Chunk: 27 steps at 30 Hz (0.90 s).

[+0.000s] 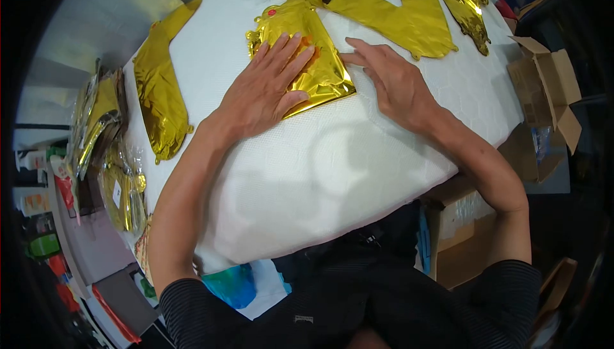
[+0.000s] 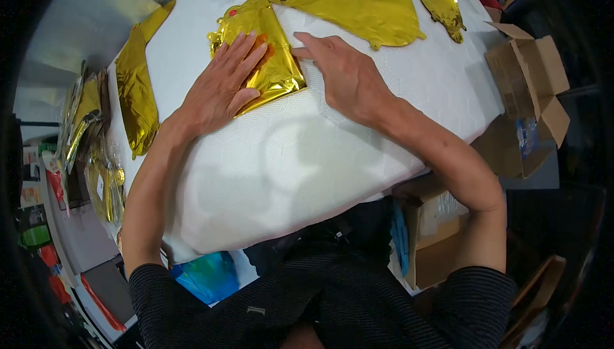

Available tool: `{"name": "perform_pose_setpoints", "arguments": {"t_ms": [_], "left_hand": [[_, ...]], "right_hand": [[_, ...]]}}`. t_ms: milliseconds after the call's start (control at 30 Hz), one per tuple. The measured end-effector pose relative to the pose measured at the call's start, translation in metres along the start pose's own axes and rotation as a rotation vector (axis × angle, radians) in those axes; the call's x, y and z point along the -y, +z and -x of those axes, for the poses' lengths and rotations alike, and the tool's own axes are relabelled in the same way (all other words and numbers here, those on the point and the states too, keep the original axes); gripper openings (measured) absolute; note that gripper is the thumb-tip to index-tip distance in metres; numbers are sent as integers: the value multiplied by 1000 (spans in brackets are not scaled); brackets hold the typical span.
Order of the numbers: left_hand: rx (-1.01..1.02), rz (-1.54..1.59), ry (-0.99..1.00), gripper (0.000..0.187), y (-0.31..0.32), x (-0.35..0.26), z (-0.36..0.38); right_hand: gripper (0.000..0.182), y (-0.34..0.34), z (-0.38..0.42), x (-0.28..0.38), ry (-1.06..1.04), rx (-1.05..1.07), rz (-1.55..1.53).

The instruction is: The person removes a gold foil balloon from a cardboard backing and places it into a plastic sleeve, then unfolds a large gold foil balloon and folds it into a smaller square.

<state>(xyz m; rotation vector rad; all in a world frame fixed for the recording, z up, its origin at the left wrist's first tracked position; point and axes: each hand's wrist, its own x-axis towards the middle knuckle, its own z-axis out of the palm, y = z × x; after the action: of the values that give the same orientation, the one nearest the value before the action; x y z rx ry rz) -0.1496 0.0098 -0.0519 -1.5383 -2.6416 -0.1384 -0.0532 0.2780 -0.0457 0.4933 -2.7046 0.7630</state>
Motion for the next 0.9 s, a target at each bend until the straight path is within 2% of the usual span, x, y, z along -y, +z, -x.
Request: {"name": "perform_pose_setpoints", "arguments": {"t_ms": [33,100,133,200,400,733,900], "left_hand": [[-1,14,5,71,-1,0,0],[9,21,10,71,-1,-1,0],[14,27,-1,70,-2,-1,0],[21,29,11,70,-4,-2,-1],[49,17,42,67,-6,-1,-2],[193,-99,71,61,-19,-10,-9],[182,-82,73,60,-20,-10,-8]], "right_hand": [[48,0,2,-2,11,-5,-1],[64,-3,7,-9,-138,48,26],[64,-2,7,-13,-128,41,28],[76,-1,6,-21,-209,97,67],[80,0,-9,-30,-202,234,33],[84,3,-8,-31,-211,198,-89],[82,2,-8,-31,-211,193,-84]]}}
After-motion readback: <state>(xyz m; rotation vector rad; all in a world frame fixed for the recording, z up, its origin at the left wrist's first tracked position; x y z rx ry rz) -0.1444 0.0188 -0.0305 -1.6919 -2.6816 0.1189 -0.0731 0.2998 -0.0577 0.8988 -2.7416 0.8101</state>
